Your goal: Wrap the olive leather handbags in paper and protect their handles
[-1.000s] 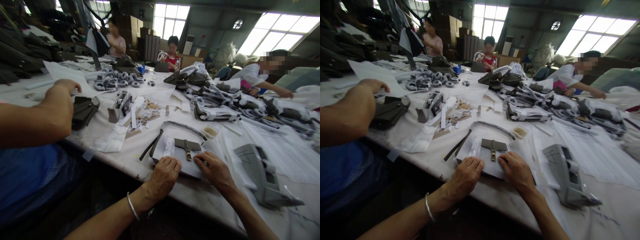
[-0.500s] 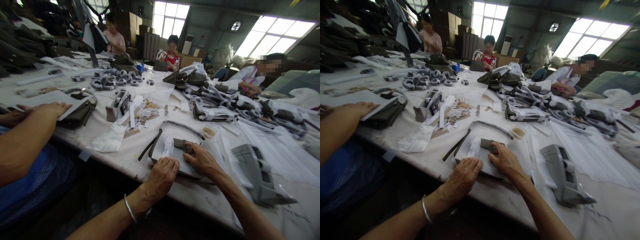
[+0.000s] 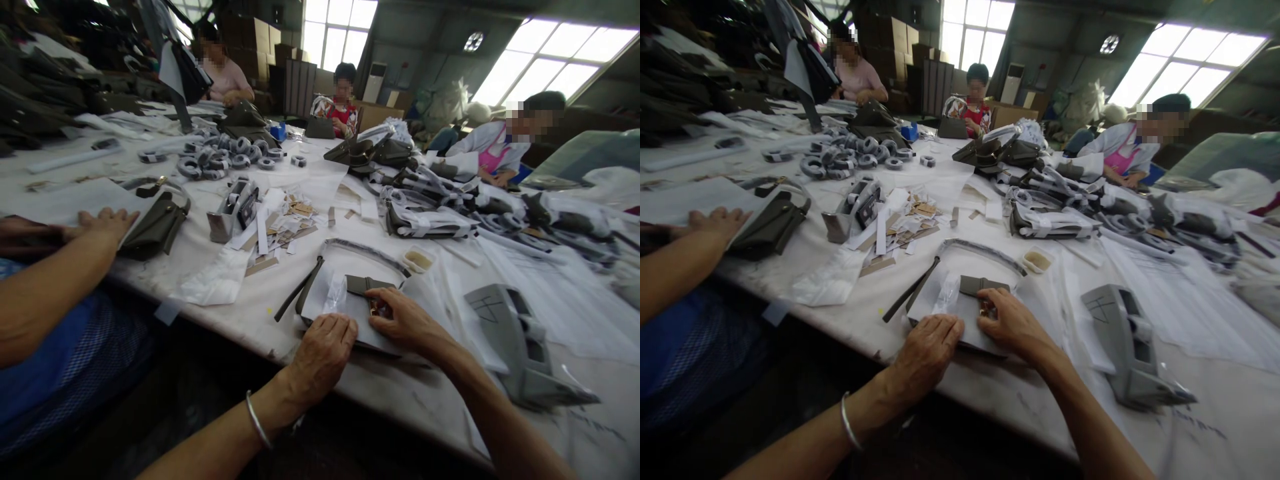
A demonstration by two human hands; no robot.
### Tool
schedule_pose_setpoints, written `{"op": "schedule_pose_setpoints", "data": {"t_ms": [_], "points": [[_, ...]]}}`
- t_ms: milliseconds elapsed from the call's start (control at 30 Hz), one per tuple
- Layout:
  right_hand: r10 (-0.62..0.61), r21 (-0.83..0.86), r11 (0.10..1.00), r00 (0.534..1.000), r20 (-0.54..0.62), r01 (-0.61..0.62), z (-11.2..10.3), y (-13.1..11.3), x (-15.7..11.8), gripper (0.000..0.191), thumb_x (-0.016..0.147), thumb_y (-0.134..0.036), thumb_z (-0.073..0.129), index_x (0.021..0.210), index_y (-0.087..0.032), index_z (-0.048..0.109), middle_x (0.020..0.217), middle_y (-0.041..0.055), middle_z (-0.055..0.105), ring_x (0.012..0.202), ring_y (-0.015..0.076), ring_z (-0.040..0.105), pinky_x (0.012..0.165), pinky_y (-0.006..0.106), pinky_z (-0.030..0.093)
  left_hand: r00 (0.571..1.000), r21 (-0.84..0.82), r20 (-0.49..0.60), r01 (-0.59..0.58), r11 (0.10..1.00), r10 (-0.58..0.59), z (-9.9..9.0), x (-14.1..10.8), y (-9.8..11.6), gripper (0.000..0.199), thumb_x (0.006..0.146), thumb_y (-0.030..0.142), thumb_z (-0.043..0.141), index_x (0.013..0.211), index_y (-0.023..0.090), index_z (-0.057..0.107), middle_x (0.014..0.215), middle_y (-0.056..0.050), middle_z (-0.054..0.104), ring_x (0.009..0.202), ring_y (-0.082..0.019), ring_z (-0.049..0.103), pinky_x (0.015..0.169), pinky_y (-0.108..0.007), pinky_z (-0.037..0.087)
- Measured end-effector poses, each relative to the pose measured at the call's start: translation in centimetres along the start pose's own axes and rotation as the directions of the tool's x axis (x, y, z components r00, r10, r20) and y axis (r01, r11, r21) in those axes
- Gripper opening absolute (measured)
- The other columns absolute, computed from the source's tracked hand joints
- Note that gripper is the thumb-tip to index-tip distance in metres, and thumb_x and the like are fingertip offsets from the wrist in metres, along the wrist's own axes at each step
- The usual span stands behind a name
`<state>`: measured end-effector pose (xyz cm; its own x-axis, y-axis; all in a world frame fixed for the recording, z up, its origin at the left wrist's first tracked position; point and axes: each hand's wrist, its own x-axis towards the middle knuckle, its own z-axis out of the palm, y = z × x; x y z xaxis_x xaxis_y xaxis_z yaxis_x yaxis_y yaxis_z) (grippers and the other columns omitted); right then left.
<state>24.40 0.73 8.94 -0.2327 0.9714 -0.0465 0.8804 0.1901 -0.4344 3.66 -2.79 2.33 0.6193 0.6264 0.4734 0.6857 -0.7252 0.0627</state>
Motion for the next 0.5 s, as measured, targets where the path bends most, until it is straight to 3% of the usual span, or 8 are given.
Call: {"op": "schedule_pose_setpoints", "data": {"t_ms": [100, 267, 367, 433, 500], "points": [[0.021, 0.144, 0.989, 1.000, -0.017, -0.018, -1.3, 0.9, -0.7, 0.041, 0.079, -0.024, 0.059, 0.119, -0.021, 0.064, 0.097, 0.0059, 0.071, 0.078, 0.0192, 0.067, 0.071, 0.032, 0.054, 1.000, -0.015, -0.003, 0.013, 1.000, -0.013, 0.1, 0.0, 0.0, 0.030, 0.093, 0.009, 0.043, 0.122, 0.010, 0.050, 0.109, -0.010, 0.061, 0.100, -0.024, 0.058, 0.091, -0.038, 0.047], [0.209, 0.353, 0.929, 0.947, -0.244, -0.114, -4.0, 2.0, -4.6, 0.039, 0.079, -0.049, 0.066, 0.109, -0.025, 0.070, 0.096, 0.0073, 0.076, 0.087, 0.0259, 0.071, 0.077, 0.037, 0.058, 1.000, -0.060, -0.021, 0.018, 0.998, -0.019, 0.1, 0.1, 0.0, 0.031, 0.092, 0.008, 0.047, 0.123, 0.009, 0.051, 0.110, -0.011, 0.062, 0.101, -0.024, 0.059, 0.092, -0.039, 0.048], [0.299, 0.489, 0.845, 0.950, -0.094, -0.217, -4.6, 2.8, -7.9, 0.041, 0.076, -0.056, 0.070, 0.102, -0.025, 0.073, 0.087, 0.0073, 0.077, 0.079, 0.0266, 0.073, 0.072, 0.035, 0.060, 0.998, -0.187, -0.059, 0.010, 0.982, -0.022, -1.1, 0.1, -0.4, 0.028, 0.093, 0.011, 0.048, 0.121, 0.012, 0.053, 0.110, -0.010, 0.063, 0.102, -0.023, 0.060, 0.093, -0.037, 0.050], [0.285, 0.509, 0.812, 0.955, 0.081, -0.286, -4.3, 3.7, -9.9, 0.039, 0.076, -0.056, 0.070, 0.098, -0.025, 0.075, 0.082, 0.0069, 0.077, 0.075, 0.0266, 0.073, 0.068, 0.033, 0.061, 0.992, -0.292, -0.120, 0.012, 0.956, -0.050, -2.5, 0.1, -0.9, 0.025, 0.094, 0.014, 0.048, 0.119, 0.016, 0.055, 0.112, -0.009, 0.064, 0.105, -0.021, 0.060, 0.094, -0.035, 0.051], [0.295, 0.482, 0.810, 0.942, 0.158, -0.334, -3.9, 4.8, -11.5, 0.038, 0.075, -0.057, 0.070, 0.096, -0.025, 0.076, 0.082, 0.0066, 0.077, 0.076, 0.0268, 0.074, 0.068, 0.033, 0.061, 0.974, -0.332, -0.205, 0.021, 0.943, -0.094, -3.9, 0.1, -1.8, 0.025, 0.094, 0.013, 0.049, 0.118, 0.018, 0.056, 0.115, -0.009, 0.064, 0.109, -0.020, 0.059, 0.096, -0.034, 0.050]]}}
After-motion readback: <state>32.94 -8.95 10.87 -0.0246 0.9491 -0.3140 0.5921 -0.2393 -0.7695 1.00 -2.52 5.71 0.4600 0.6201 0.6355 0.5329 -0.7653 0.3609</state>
